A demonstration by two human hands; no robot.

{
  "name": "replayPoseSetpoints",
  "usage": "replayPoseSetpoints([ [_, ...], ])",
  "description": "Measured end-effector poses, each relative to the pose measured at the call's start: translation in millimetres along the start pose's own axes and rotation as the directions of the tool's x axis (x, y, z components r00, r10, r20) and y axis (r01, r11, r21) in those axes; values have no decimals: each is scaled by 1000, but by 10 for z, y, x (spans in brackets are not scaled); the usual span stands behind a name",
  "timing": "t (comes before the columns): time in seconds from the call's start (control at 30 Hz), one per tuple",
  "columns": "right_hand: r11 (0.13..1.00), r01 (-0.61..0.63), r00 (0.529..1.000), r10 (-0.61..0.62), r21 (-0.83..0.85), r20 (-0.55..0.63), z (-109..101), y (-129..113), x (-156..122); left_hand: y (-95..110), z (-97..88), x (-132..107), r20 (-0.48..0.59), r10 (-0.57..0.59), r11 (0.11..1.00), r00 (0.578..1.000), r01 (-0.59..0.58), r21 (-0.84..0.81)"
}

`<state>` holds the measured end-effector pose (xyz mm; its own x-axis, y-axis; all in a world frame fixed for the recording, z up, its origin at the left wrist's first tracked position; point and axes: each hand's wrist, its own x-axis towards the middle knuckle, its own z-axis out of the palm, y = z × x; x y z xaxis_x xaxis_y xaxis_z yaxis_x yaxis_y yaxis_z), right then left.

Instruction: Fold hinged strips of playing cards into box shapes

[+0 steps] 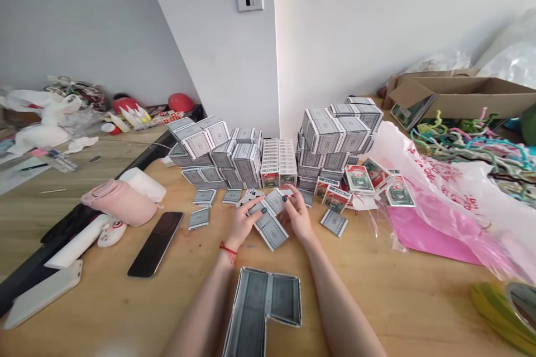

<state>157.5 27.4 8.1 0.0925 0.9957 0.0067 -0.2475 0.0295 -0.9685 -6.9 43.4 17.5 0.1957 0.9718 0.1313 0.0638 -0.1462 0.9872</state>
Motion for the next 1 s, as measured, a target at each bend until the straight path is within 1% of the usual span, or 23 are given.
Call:
replayPoseSetpoints([
  [0.03, 1000, -15, 1000, 15, -21, 27, -2, 8, -3, 5, 11, 9, -1, 1, 1000, 1000, -1, 17],
  [0.17, 993, -20, 993, 32, -112, 110, 43, 37, -40, -17, 61, 39, -82, 7, 995, 997, 1, 101],
  [0.23, 992, -20, 992, 35, -123, 125, 64, 47, -57, -36, 75, 40, -91, 16, 992, 996, -5, 123],
  [0.33, 993, -64, 987, 78, -103, 141, 66, 53, -72, -50, 83, 28, -85, 33, 991, 996, -22, 129],
  [0.43, 992, -81, 987, 94, -101, 133, 59, 47, -78, -40, 86, 26, -58, 29, 992, 998, -22, 125],
  [0.57, 995, -63, 994, 69, -81, 81, 45, 35, -66, -9, 82, 44, -60, 1, 998, 998, 3, 66],
  [0.6, 993, -47, 997, 53, -111, 50, 29, 35, -57, -3, 77, 48, -65, -16, 999, 998, 18, 36],
  [0.63, 984, -21, 1000, 22, -175, 8, 6, 36, -45, 2, 70, 51, -73, -36, 999, 997, 36, 2],
  [0.67, 962, 14, 999, -25, -273, -38, -24, 39, -31, 6, 61, 54, -87, -57, 998, 995, 54, -30],
  [0.7, 915, 54, 993, -93, -400, -78, -60, 42, -16, 9, 49, 55, -103, -74, 996, 992, 68, -57],
  [0.73, 839, 95, 981, -170, -536, -92, -96, 45, -1, 12, 33, 56, -124, -84, 994, 989, 75, -74],
  [0.8, 655, 154, 960, -277, -740, -45, -160, 50, 23, 18, -5, 58, -169, -87, 994, 982, 73, -86],
  [0.83, 570, 176, 954, -301, -802, -4, -180, 51, 30, 19, -27, 61, -191, -86, 994, 978, 70, -89],
  [0.9, 443, 206, 950, -304, -872, 70, -193, 52, 32, 18, -72, 71, -238, -92, 992, 967, 69, -103],
  [0.97, 356, 228, 950, -285, -906, 127, -177, 55, 21, 9, -112, 88, -285, -106, 988, 953, 69, -137],
  [1.0, 332, 233, 951, -276, -914, 143, -165, 58, 14, 1, -129, 98, -305, -115, 985, 945, 70, -155],
])
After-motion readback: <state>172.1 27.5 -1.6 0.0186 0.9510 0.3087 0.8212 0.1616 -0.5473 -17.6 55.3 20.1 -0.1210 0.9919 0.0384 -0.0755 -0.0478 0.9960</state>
